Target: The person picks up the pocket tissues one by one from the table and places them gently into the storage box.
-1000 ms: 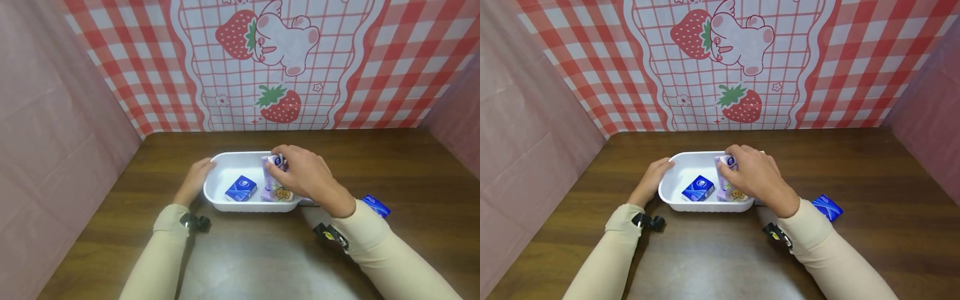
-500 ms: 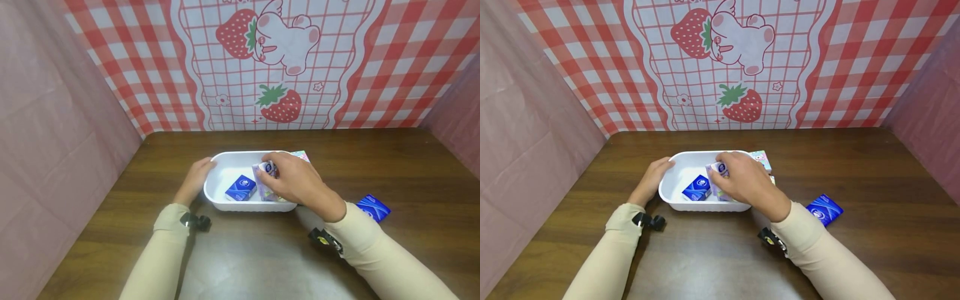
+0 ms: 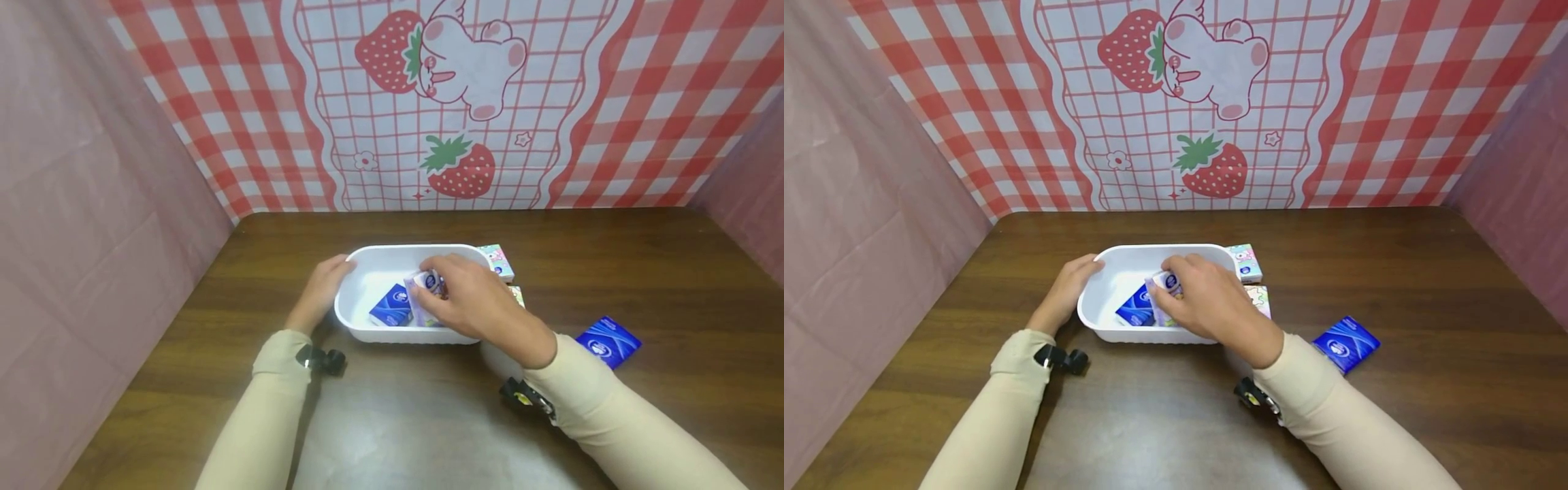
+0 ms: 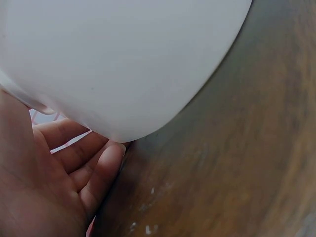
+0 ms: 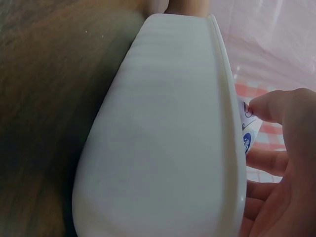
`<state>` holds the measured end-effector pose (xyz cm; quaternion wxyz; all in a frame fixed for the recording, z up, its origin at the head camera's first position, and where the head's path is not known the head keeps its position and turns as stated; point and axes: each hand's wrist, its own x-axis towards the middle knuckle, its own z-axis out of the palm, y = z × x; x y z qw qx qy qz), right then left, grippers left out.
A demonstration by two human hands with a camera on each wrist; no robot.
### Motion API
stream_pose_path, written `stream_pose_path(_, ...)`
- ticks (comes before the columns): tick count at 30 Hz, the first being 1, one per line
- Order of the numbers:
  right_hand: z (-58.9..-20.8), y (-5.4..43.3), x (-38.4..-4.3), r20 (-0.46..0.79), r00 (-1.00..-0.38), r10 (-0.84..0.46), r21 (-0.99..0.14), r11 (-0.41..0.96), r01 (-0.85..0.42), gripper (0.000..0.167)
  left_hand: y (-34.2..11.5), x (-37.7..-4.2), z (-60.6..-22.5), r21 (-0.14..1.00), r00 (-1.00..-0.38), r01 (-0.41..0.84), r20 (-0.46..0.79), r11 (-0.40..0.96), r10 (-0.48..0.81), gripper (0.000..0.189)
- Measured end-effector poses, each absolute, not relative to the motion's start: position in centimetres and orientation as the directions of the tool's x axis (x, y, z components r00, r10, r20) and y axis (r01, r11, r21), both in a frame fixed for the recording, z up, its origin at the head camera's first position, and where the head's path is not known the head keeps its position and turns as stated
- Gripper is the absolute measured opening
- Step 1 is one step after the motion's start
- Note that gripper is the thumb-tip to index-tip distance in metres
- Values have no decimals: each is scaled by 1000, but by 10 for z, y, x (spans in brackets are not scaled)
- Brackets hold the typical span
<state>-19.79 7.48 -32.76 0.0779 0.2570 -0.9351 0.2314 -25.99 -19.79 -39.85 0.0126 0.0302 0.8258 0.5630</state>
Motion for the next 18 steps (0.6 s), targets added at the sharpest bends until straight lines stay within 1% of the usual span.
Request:
stream_pose_path(5, -330, 73, -198, 288, -843, -455, -390, 748, -537, 49, -198, -261, -399, 928, -998, 32, 10, 370, 62, 37)
stream_pose_path(10, -332, 72, -197, 281, -845, -455, -393, 749, -533, 49, -198, -261, -399, 927, -998, 28, 6, 373, 61, 38)
stream_pose_path(18, -331, 73, -197, 284, -839, -464, -398, 739, -543, 44, -198, -260, -398, 928, -998, 35, 13, 371, 63, 37)
